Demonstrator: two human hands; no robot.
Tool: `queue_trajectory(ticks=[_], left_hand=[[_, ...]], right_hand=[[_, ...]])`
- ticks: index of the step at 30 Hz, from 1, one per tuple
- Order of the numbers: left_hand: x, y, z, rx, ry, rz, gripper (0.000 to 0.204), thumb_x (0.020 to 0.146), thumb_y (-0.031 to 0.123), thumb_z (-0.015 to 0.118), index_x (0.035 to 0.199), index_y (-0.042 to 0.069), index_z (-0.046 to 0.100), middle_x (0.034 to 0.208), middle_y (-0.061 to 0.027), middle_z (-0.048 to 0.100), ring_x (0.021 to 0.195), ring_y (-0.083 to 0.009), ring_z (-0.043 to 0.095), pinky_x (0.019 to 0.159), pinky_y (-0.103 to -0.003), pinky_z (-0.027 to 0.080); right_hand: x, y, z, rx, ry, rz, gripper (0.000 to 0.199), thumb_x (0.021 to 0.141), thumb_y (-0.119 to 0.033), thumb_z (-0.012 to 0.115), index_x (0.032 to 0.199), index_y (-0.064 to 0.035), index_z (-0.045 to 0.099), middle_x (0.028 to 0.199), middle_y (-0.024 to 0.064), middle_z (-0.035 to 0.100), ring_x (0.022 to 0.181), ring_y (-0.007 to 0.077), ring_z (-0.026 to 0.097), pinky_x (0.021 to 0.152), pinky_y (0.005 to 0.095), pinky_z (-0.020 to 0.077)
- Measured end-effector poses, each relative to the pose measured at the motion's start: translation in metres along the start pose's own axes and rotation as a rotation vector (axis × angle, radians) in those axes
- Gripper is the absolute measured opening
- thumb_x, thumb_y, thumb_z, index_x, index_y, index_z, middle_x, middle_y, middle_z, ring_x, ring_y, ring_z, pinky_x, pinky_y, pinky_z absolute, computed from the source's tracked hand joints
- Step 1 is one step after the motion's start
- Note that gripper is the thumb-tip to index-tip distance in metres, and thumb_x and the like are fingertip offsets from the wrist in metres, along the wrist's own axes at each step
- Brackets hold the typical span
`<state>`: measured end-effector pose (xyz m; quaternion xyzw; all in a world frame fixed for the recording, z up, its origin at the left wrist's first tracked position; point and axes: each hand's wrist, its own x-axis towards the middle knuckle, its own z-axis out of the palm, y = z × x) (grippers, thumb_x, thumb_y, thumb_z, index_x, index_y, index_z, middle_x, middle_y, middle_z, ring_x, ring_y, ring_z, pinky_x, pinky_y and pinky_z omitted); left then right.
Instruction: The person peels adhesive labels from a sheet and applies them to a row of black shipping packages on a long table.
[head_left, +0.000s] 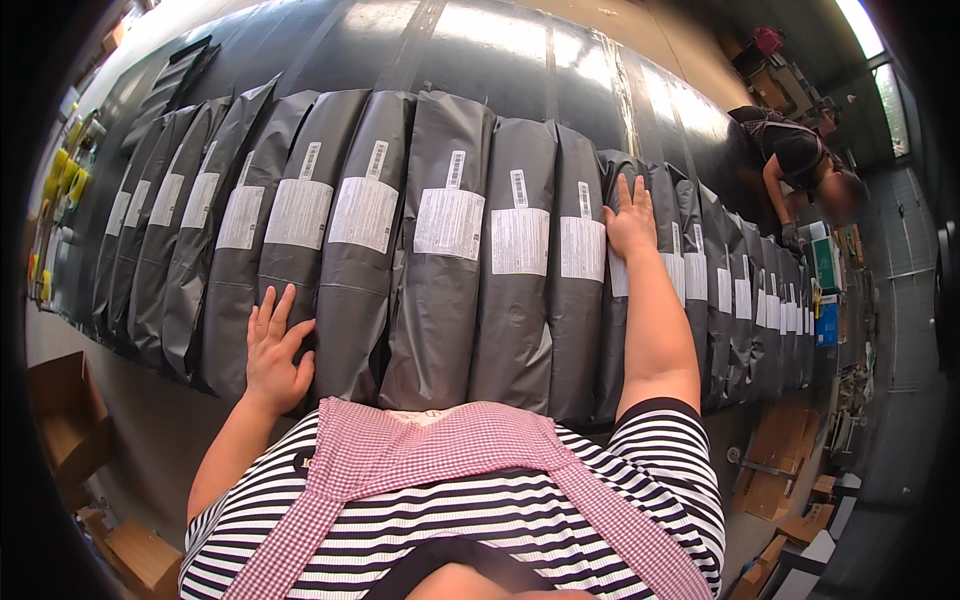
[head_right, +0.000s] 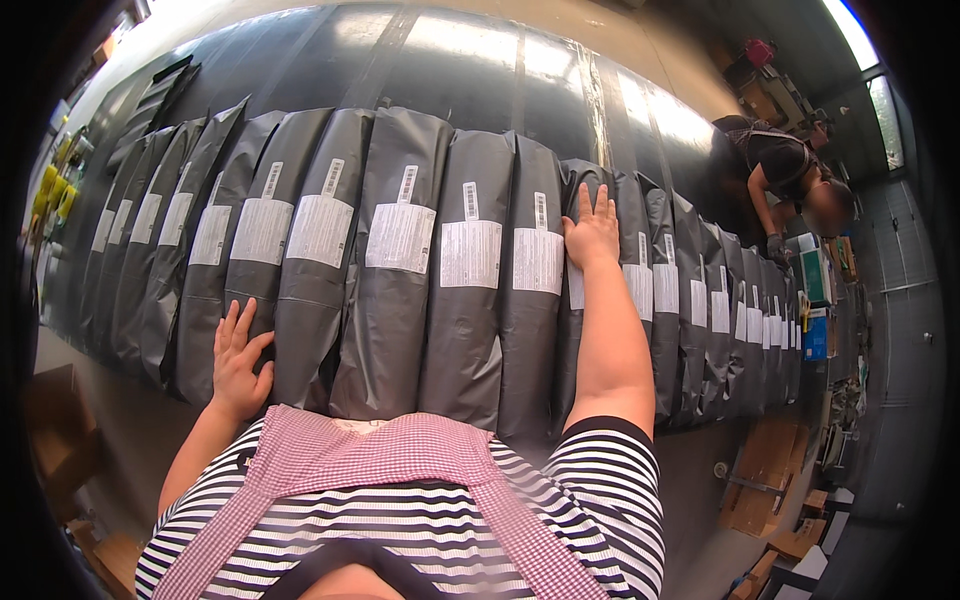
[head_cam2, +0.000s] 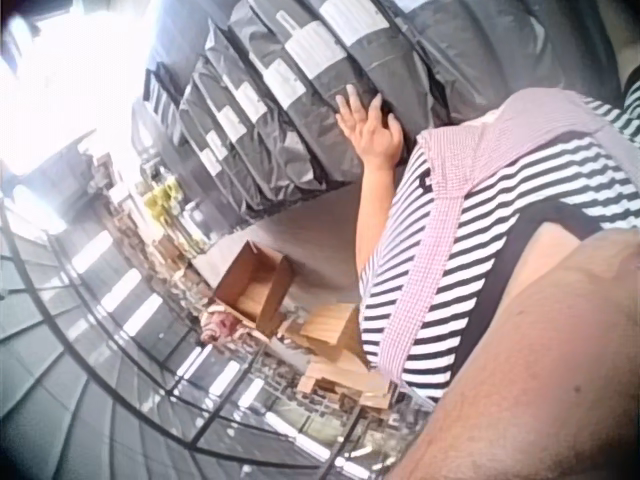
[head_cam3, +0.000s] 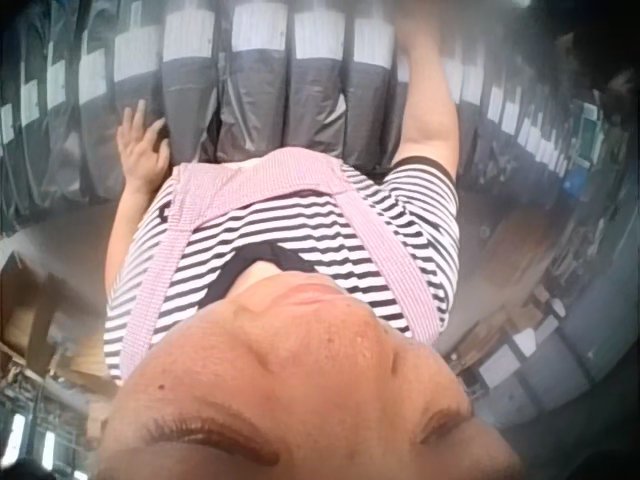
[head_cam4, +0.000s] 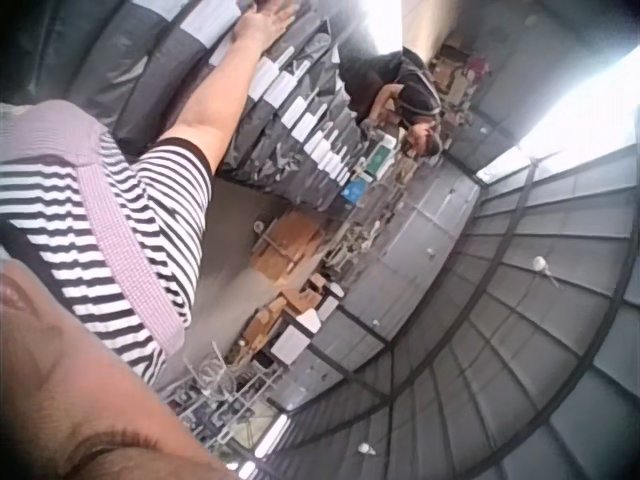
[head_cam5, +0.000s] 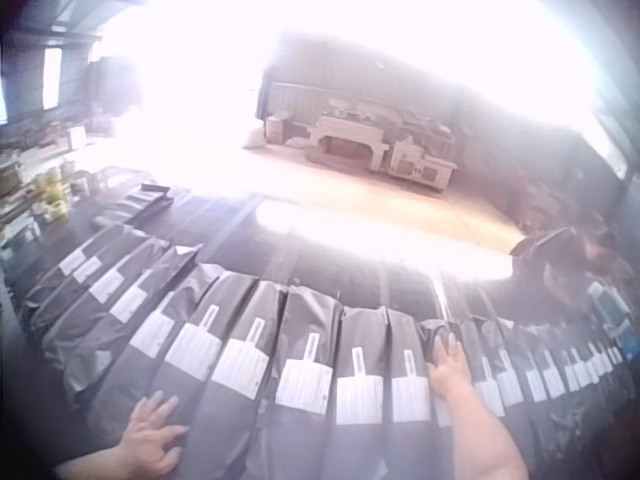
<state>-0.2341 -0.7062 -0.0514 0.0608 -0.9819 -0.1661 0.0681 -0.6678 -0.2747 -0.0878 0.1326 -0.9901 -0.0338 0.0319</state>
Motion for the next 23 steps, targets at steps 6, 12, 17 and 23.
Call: queue_trajectory(ticks=[6, 12, 17, 23], left_hand=[[0.001, -0.002, 0.004, -0.042, 0.003, -0.010, 0.037, 0.076, 0.014, 0.066, 0.113, 0.008, 0.068, 0.160, -0.0124, 0.030, 0.151, -0.0356, 0.018, 0.119, -0.056, 0.015], [-0.009, -0.008, 0.004, -0.024, 0.015, -0.019, 0.043, 0.077, 0.021, 0.067, 0.119, 0.012, 0.068, 0.161, -0.0129, 0.029, 0.150, -0.0352, 0.020, 0.119, -0.058, 0.015], [-0.004, -0.025, 0.024, -0.092, -0.064, 0.032, 0.044, 0.081, 0.022, 0.061, 0.124, 0.016, 0.067, 0.164, -0.0103, 0.023, 0.154, -0.0319, 0.009, 0.121, -0.059, 0.011], [-0.016, -0.016, 0.014, -0.073, -0.113, -0.012, 0.047, 0.085, 0.021, 0.059, 0.131, 0.016, 0.062, 0.165, -0.0101, 0.016, 0.154, -0.0330, 0.003, 0.121, -0.061, 0.007]], right_hand=[[0.018, -0.042, -0.057, 0.048, -0.133, 0.027, 0.075, 0.100, -0.051, 0.044, 0.160, -0.0171, 0.015, 0.167, 0.0129, 0.008, 0.153, 0.0336, 0.011, 0.123, 0.0486, 0.0107], [-0.017, -0.204, -0.044, 0.236, 0.065, -0.449, 0.072, 0.101, -0.047, 0.043, 0.156, -0.0043, 0.026, 0.165, 0.0136, 0.019, 0.153, 0.0304, 0.014, 0.124, 0.0443, 0.0077], [-0.018, -0.193, -0.021, -0.099, -0.039, -0.359, 0.061, 0.103, -0.040, 0.038, 0.151, -0.0022, 0.037, 0.163, 0.0126, 0.026, 0.152, 0.0307, 0.018, 0.123, 0.0471, 0.0119], [-0.003, -0.201, -0.010, -0.074, -0.076, -0.377, 0.066, 0.104, -0.047, 0.036, 0.154, -0.0055, 0.032, 0.165, 0.0099, 0.022, 0.152, 0.0298, 0.014, 0.123, 0.0463, 0.0099]])
